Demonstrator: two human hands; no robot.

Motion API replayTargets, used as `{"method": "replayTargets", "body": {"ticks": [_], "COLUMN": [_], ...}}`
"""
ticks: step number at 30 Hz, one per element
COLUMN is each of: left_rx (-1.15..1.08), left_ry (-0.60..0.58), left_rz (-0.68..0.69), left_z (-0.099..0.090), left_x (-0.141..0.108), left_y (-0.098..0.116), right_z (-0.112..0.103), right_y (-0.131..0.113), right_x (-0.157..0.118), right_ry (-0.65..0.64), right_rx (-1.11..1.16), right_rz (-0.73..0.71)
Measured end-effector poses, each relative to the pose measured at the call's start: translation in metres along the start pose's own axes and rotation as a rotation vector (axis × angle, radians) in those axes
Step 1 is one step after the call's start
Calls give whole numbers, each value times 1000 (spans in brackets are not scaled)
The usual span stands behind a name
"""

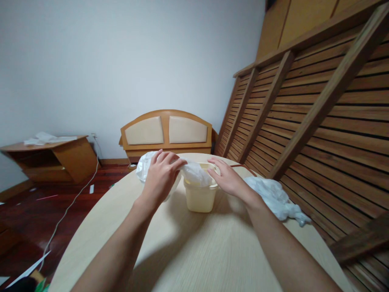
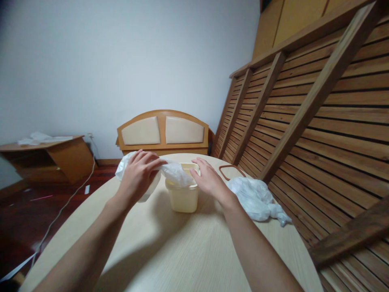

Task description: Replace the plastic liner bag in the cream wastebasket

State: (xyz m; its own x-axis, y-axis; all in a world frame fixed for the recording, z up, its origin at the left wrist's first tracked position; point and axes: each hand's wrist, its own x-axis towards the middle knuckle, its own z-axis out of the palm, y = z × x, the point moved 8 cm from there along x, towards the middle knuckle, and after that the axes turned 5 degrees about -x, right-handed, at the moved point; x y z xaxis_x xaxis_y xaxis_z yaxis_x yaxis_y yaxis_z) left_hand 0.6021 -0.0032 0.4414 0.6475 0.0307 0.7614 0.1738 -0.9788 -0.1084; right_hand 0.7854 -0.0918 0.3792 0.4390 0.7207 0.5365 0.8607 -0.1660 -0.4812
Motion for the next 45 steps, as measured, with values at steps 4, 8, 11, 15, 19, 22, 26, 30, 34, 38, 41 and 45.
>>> {"method": "replayTargets", "body": {"ticks": [4, 8, 11, 15, 19, 22, 26, 30, 34, 38, 41, 45], "left_rx": [-1, 6, 1, -20, -139, -267, -487, -519, -515, -678, -825, -942], "left_ry": [-49, -74, -128, -178, -197, -177, -195, -206, -243, -223, -111, 38], "left_rz": [57, 30, 29, 34, 24, 2, -6, -237, -557, -710, -769, -803], "left_z": [11, 13, 14, 15, 19, 18, 6, 0, 16, 32, 32, 24], "left_x": [0, -1, -2, -2, -1, 0, -2, -8, -21, -25, -22, -19], "left_y": [15, 16, 18, 23, 28, 28, 22, -11, -47, -63, -70, -75], "right_z": [21, 18, 8, -9, -11, -8, -7, -9, -10, 0, 7, -6], "right_y": [26, 19, 1, -33, -62, -63, -52, -42, -31, -22, -17, -31], "right_x": [2, 2, -1, -8, -15, -15, -12, -11, -9, -7, -7, -8], "right_ry": [-82, -124, -165, -192, -273, -276, -228, -207, -158, -190, -237, -192], "right_rx": [128, 170, 191, 204, 202, 124, 29, 17, -8, 48, 117, 133], "right_rz": [112, 70, 30, -53, -170, -194, -213, -205, -136, -71, -19, -9]}}
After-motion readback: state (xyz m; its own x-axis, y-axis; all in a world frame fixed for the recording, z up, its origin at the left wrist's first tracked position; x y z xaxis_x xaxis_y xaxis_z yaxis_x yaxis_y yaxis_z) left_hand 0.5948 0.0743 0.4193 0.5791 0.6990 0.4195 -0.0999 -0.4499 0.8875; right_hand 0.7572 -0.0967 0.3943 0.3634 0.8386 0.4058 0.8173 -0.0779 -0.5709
